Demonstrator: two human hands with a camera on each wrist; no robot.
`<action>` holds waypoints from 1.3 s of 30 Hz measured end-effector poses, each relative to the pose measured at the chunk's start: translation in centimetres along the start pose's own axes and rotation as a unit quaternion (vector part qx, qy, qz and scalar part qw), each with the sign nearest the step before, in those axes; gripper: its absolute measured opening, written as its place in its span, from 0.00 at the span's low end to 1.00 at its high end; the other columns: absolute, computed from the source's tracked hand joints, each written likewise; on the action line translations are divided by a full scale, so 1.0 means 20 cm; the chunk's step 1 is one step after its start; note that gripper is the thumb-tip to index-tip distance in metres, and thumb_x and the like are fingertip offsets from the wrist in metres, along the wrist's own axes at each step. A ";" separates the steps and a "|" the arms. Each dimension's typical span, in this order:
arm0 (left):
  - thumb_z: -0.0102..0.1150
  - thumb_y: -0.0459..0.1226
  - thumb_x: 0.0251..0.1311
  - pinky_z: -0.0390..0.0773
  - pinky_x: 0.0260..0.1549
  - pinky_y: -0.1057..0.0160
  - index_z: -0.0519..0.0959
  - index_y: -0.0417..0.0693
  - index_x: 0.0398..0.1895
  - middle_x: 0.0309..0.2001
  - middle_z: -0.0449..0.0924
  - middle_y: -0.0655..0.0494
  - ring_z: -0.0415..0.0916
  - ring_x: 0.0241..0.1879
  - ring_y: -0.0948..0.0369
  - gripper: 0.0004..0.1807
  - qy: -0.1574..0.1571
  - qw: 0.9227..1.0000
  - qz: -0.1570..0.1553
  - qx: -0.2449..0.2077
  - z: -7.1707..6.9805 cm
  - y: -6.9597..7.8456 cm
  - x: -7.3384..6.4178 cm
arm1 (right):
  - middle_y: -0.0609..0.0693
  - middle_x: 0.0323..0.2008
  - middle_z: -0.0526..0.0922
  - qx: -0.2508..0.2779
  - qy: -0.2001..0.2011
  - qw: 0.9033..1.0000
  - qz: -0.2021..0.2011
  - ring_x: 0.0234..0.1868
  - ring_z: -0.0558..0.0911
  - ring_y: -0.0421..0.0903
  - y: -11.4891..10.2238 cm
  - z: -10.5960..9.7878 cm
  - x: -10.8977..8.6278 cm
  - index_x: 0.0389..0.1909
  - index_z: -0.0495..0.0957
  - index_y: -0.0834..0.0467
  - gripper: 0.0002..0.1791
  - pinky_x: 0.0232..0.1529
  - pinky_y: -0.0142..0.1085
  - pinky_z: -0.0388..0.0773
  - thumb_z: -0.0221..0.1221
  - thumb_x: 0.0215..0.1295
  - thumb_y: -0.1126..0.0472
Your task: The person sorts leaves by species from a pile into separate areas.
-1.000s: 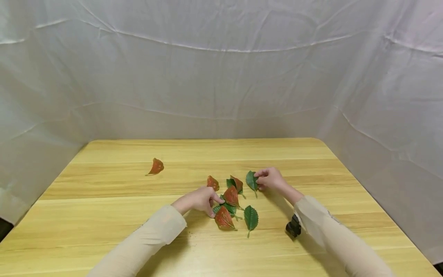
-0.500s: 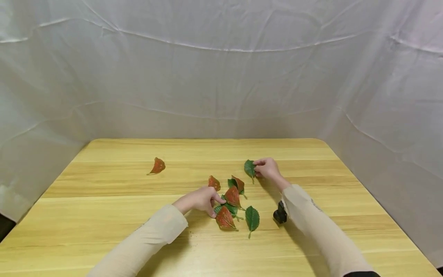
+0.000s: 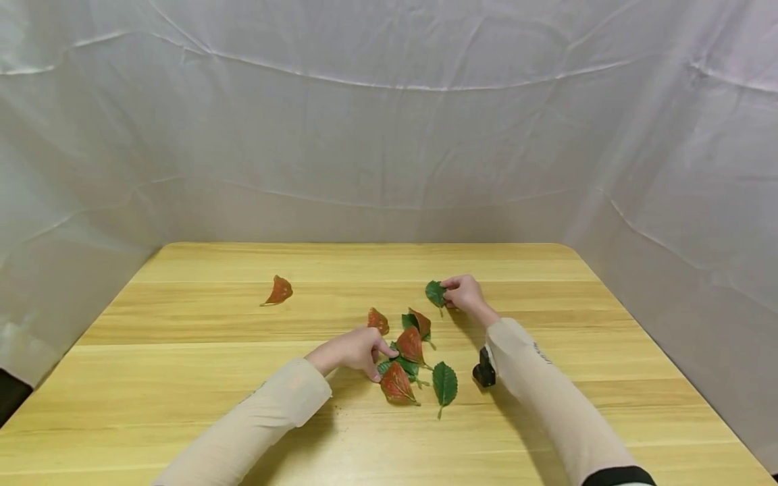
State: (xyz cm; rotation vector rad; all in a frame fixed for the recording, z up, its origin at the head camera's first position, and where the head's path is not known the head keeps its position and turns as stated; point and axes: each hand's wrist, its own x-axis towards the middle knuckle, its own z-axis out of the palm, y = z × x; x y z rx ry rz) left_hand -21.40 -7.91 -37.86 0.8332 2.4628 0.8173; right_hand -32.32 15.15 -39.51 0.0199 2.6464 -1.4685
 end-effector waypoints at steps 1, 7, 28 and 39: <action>0.67 0.25 0.40 0.56 0.13 0.71 0.77 0.39 0.47 0.04 0.53 0.63 0.43 0.08 0.66 0.24 -0.001 1.000 0.000 0.000 0.00 0.00 0.00 | 0.66 0.41 0.76 0.003 0.001 1.000 0.002 0.27 0.78 0.45 0.00 0.00 0.00 0.46 0.75 0.72 0.15 0.28 0.33 0.77 0.51 0.57 0.76; 0.67 0.25 0.40 0.56 0.13 0.71 0.77 0.39 0.47 0.04 0.54 0.63 0.45 0.08 0.66 0.25 -0.001 1.000 0.002 0.006 0.00 0.00 0.00 | 0.67 0.42 0.75 -0.002 0.003 1.000 -0.007 0.27 0.79 0.46 0.02 0.00 0.00 0.46 0.74 0.73 0.14 0.27 0.33 0.77 0.52 0.57 0.76; 0.67 0.25 0.40 0.57 0.13 0.71 0.77 0.39 0.47 0.05 0.54 0.61 0.45 0.08 0.66 0.25 -0.003 1.000 -0.007 -0.002 0.00 0.01 0.02 | 0.62 0.32 0.78 -0.005 0.001 0.999 -0.032 0.24 0.77 0.46 0.06 -0.13 -0.09 0.44 0.73 0.74 0.14 0.27 0.35 0.76 0.56 0.56 0.72; 0.67 0.24 0.40 0.58 0.14 0.70 0.77 0.39 0.48 0.05 0.52 0.61 0.45 0.09 0.65 0.25 -0.002 1.000 -0.014 -0.006 0.00 0.01 0.02 | 0.57 0.25 0.78 -0.005 -0.040 0.998 -0.057 0.21 0.75 0.45 0.06 -0.15 -0.21 0.44 0.73 0.74 0.15 0.24 0.35 0.74 0.56 0.55 0.73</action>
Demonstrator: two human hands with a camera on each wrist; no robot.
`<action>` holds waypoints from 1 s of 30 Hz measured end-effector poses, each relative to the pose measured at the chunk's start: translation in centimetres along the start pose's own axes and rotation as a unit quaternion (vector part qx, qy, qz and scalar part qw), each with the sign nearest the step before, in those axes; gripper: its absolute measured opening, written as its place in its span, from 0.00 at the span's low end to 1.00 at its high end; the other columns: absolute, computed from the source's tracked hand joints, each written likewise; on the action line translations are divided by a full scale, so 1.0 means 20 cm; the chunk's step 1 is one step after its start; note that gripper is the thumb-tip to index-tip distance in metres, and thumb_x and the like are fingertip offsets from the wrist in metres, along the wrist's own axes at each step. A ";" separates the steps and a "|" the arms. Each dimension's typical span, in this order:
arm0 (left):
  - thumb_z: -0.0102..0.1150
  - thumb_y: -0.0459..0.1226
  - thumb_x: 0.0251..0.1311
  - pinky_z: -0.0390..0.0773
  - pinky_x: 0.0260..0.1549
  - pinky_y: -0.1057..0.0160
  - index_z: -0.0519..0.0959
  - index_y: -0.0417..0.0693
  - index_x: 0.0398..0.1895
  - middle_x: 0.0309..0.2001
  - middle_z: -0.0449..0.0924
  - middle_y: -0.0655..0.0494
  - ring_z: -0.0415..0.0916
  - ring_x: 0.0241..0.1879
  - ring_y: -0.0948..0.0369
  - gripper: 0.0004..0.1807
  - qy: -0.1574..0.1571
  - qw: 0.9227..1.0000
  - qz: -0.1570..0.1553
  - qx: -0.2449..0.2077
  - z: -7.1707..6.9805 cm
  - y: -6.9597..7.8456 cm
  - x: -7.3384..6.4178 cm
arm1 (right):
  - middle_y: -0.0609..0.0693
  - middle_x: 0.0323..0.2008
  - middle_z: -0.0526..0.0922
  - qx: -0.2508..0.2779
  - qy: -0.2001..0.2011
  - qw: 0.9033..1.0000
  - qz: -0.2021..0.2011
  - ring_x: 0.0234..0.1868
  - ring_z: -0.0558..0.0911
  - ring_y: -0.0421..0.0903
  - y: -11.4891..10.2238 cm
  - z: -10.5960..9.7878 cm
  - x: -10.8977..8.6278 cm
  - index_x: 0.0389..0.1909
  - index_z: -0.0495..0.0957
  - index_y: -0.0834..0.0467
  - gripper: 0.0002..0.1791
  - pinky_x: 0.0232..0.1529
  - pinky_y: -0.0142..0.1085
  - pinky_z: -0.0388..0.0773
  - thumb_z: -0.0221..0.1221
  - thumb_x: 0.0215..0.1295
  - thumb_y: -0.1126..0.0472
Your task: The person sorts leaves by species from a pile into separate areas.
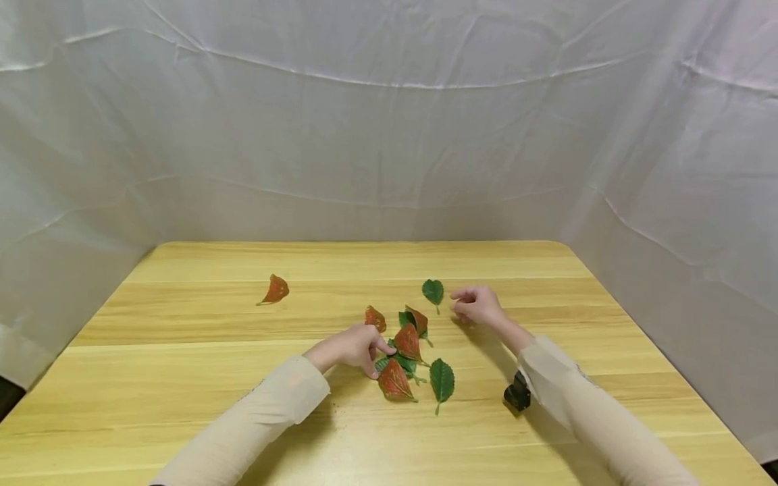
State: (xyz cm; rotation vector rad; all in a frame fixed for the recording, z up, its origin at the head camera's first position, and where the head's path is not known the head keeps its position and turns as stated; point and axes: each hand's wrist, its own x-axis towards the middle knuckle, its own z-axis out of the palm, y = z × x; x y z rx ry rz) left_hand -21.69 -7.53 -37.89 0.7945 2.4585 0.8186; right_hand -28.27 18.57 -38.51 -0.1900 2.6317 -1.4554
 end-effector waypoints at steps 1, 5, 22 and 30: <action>0.67 0.25 0.40 0.58 0.14 0.70 0.77 0.39 0.48 0.05 0.52 0.61 0.45 0.09 0.65 0.25 0.000 1.000 0.000 0.001 0.00 0.00 0.00 | 0.56 0.25 0.78 0.001 -0.003 1.000 -0.001 0.21 0.75 0.45 0.00 0.00 -0.01 0.44 0.73 0.74 0.15 0.24 0.35 0.74 0.56 0.55 0.73; 0.67 0.25 0.40 0.58 0.14 0.70 0.77 0.40 0.47 0.05 0.52 0.61 0.45 0.09 0.65 0.25 0.002 1.000 0.000 0.003 0.00 0.00 0.00 | 0.56 0.26 0.79 -0.002 -0.017 1.000 -0.007 0.22 0.76 0.46 0.00 0.01 -0.05 0.43 0.74 0.73 0.14 0.25 0.36 0.75 0.57 0.55 0.72; 0.67 0.24 0.40 0.57 0.12 0.71 0.78 0.39 0.47 0.05 0.58 0.60 0.47 0.08 0.66 0.24 0.001 1.000 0.010 0.002 0.01 -0.01 0.00 | 0.55 0.27 0.78 0.011 -0.081 0.995 -0.050 0.25 0.76 0.50 0.01 0.01 -0.27 0.42 0.73 0.74 0.15 0.25 0.38 0.76 0.57 0.53 0.73; 0.67 0.24 0.40 0.57 0.12 0.71 0.78 0.39 0.46 0.05 0.57 0.61 0.47 0.09 0.66 0.24 0.002 1.000 0.012 0.004 0.01 -0.01 0.00 | 0.54 0.27 0.78 0.023 -0.110 0.992 -0.050 0.27 0.76 0.49 0.01 0.02 -0.34 0.42 0.74 0.74 0.15 0.27 0.37 0.77 0.57 0.51 0.74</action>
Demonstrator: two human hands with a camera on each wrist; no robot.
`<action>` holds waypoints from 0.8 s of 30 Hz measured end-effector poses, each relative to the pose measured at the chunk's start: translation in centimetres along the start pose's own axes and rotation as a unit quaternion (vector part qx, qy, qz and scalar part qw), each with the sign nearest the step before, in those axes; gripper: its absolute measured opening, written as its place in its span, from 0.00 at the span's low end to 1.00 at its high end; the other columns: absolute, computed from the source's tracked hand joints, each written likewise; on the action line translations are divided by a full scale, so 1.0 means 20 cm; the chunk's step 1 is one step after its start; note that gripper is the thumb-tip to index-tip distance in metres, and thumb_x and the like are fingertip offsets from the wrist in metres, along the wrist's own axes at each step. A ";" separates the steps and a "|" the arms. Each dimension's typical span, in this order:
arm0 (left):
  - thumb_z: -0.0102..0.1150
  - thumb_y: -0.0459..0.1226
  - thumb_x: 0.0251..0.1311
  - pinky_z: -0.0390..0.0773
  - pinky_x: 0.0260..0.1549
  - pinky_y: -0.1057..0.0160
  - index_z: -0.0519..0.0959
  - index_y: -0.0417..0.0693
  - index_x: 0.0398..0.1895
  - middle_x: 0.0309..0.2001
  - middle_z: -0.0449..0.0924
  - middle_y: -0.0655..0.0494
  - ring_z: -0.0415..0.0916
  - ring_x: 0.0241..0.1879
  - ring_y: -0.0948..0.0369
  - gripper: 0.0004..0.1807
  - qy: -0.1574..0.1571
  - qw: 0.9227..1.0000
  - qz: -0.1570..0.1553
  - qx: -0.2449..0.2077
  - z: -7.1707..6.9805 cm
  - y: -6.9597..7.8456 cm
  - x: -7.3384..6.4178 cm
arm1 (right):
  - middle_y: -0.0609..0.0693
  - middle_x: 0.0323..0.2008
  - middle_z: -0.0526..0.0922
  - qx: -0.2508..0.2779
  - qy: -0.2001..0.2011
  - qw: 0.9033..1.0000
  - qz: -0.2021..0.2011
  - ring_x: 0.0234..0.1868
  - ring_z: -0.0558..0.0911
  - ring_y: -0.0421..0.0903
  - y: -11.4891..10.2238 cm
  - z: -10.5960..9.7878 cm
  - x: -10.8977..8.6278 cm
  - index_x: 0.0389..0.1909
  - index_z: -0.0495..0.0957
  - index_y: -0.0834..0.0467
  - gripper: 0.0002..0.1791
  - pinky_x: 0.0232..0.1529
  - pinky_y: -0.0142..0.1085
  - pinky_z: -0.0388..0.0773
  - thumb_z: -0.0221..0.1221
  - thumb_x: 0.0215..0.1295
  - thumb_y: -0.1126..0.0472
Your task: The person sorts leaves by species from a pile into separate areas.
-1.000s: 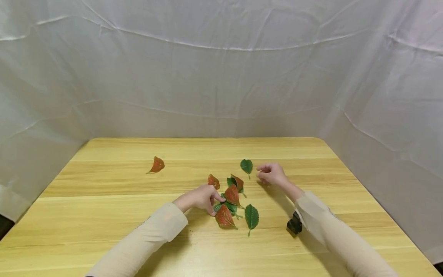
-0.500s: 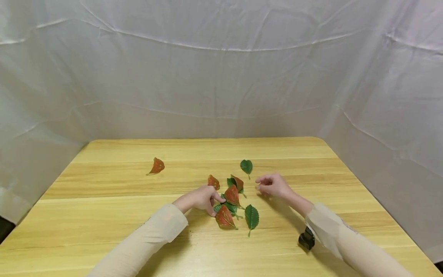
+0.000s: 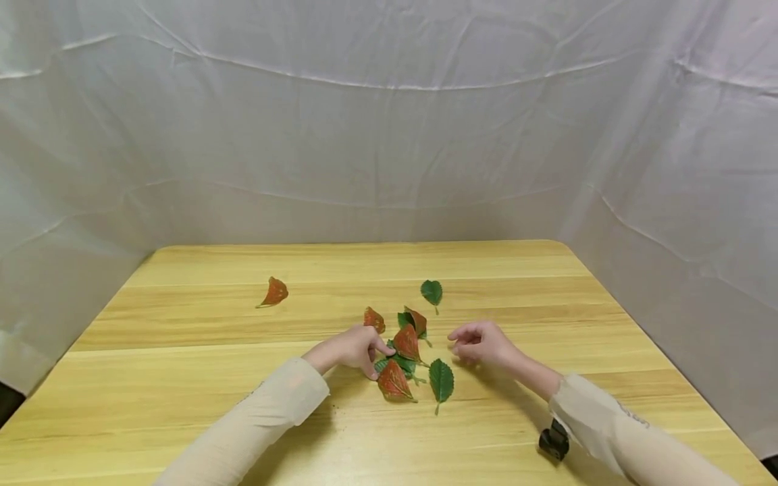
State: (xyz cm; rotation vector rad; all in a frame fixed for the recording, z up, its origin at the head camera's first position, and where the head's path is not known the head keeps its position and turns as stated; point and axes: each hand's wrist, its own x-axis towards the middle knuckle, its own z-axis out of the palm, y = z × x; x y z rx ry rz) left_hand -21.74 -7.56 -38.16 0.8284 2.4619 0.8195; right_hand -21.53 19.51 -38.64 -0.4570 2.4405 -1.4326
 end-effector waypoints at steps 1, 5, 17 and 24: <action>0.67 0.24 0.40 0.57 0.12 0.71 0.78 0.39 0.46 0.05 0.57 0.61 0.47 0.09 0.66 0.24 0.000 1.000 0.001 0.000 0.00 0.00 0.00 | 0.54 0.27 0.78 0.003 -0.005 1.000 -0.003 0.26 0.77 0.50 0.00 0.00 0.00 0.41 0.74 0.74 0.15 0.27 0.38 0.77 0.58 0.51 0.74; 0.67 0.24 0.40 0.57 0.12 0.71 0.78 0.39 0.46 0.05 0.58 0.60 0.47 0.08 0.66 0.24 -0.002 1.000 0.001 0.000 0.00 0.00 0.00 | 0.55 0.27 0.78 0.014 -0.028 0.999 -0.013 0.25 0.77 0.49 0.01 0.02 -0.02 0.40 0.74 0.75 0.15 0.25 0.38 0.77 0.60 0.50 0.73; 0.67 0.25 0.40 0.58 0.12 0.71 0.78 0.39 0.47 0.06 0.60 0.60 0.49 0.09 0.66 0.24 -0.004 1.000 0.001 0.007 -0.01 0.00 0.00 | 0.50 0.24 0.77 -0.020 -0.066 0.997 -0.041 0.21 0.73 0.41 0.00 0.07 -0.03 0.36 0.78 0.73 0.14 0.19 0.34 0.74 0.64 0.47 0.71; 0.67 0.25 0.40 0.57 0.13 0.71 0.77 0.39 0.47 0.05 0.57 0.61 0.48 0.09 0.67 0.25 -0.007 1.000 0.005 0.005 -0.01 0.00 0.00 | 0.49 0.22 0.77 -0.049 -0.071 0.995 -0.048 0.19 0.72 0.38 0.01 0.08 -0.03 0.35 0.80 0.71 0.13 0.18 0.32 0.72 0.65 0.46 0.70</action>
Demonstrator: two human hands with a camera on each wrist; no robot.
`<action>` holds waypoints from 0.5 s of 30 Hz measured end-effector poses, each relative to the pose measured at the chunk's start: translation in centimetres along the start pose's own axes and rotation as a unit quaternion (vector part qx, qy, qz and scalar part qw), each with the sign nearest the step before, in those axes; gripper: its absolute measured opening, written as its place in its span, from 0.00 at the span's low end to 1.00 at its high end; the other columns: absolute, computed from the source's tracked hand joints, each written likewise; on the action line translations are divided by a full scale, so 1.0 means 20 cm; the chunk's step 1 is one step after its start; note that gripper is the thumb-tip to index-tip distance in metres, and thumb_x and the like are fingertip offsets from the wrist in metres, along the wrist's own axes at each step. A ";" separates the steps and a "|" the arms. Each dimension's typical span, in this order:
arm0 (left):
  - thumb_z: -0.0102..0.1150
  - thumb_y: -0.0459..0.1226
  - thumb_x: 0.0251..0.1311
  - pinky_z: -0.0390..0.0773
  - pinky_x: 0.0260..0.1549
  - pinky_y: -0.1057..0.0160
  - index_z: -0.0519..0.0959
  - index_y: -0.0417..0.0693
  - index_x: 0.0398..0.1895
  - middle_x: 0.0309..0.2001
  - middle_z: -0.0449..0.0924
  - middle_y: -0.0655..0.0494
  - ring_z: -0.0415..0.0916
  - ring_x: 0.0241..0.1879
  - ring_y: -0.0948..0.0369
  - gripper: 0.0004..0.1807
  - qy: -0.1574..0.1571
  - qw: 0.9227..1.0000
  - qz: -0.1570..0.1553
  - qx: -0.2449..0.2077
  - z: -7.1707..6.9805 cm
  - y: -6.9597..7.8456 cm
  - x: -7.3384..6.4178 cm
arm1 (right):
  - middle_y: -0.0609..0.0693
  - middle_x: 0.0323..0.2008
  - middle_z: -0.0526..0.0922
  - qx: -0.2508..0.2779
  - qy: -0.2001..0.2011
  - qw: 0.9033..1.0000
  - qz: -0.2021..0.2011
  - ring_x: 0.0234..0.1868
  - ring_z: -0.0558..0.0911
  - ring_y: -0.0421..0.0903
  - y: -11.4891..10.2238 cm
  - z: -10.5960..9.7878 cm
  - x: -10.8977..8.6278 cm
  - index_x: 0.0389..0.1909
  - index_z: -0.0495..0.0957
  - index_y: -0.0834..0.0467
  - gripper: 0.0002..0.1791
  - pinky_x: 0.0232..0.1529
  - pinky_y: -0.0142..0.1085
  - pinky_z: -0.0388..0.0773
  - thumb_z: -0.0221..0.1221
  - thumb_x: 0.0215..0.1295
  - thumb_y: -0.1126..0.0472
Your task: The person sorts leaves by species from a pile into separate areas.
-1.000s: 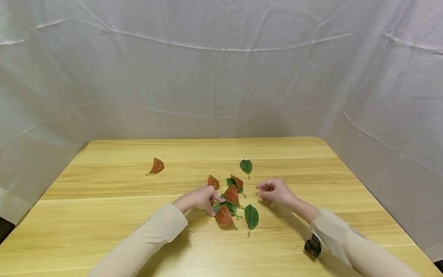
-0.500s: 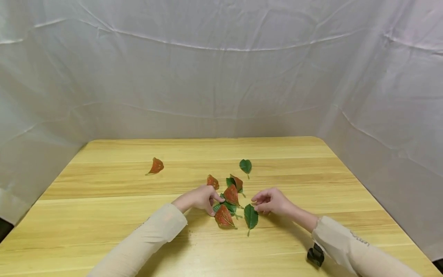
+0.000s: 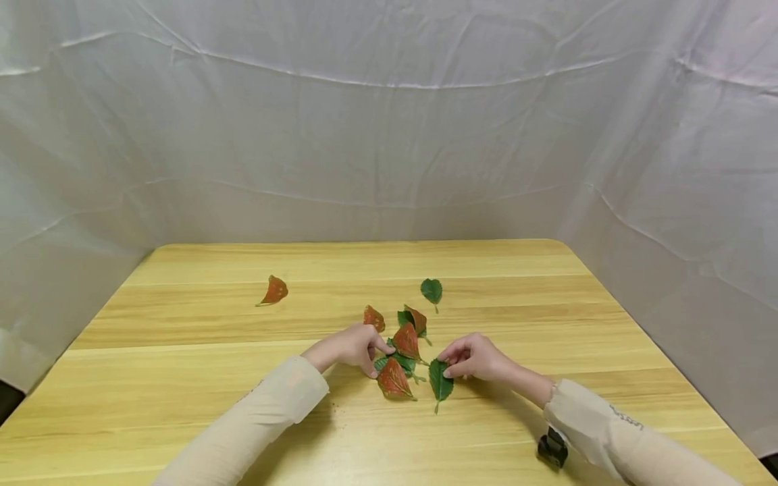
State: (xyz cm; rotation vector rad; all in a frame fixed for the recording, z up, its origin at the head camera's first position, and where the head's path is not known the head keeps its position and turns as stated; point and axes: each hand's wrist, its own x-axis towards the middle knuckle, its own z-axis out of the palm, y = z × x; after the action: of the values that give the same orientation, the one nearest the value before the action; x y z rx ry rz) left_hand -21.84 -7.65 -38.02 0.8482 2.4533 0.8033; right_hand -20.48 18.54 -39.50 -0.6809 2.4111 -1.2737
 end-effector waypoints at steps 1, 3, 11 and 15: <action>0.67 0.25 0.40 0.57 0.13 0.72 0.77 0.39 0.47 0.05 0.57 0.61 0.47 0.09 0.67 0.25 -0.002 1.000 0.001 0.001 0.00 0.00 0.00 | 0.49 0.22 0.77 -0.004 -0.001 1.000 -0.004 0.19 0.73 0.38 0.00 0.00 0.00 0.35 0.80 0.71 0.13 0.17 0.32 0.72 0.65 0.46 0.71; 0.67 0.25 0.41 0.57 0.13 0.72 0.77 0.39 0.48 0.05 0.56 0.61 0.47 0.09 0.67 0.25 -0.005 1.000 0.002 0.000 0.00 0.00 0.00 | 0.49 0.22 0.77 -0.017 0.001 1.000 -0.007 0.20 0.73 0.39 0.00 0.00 0.00 0.34 0.80 0.70 0.12 0.17 0.31 0.72 0.65 0.45 0.71; 0.65 0.25 0.43 0.58 0.13 0.71 0.76 0.37 0.49 0.07 0.60 0.60 0.49 0.10 0.67 0.24 -0.019 1.000 0.008 -0.017 -0.03 -0.01 0.01 | 0.46 0.21 0.76 -0.056 0.002 0.998 -0.019 0.22 0.71 0.38 0.01 0.01 0.01 0.33 0.81 0.68 0.12 0.20 0.28 0.69 0.66 0.43 0.72; 0.64 0.25 0.45 0.61 0.15 0.72 0.76 0.36 0.49 0.11 0.66 0.58 0.54 0.11 0.67 0.23 -0.013 1.000 0.017 -0.019 -0.03 -0.01 0.01 | 0.46 0.21 0.75 -0.050 0.000 0.999 -0.021 0.22 0.71 0.38 0.00 0.01 0.01 0.32 0.81 0.68 0.12 0.20 0.28 0.68 0.66 0.43 0.72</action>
State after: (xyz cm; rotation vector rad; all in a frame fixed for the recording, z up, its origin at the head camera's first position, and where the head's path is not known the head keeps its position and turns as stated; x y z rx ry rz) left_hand -22.39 -7.95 -37.75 0.8826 2.4004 0.8422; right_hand -20.55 18.28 -39.69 -0.7624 2.4872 -1.1738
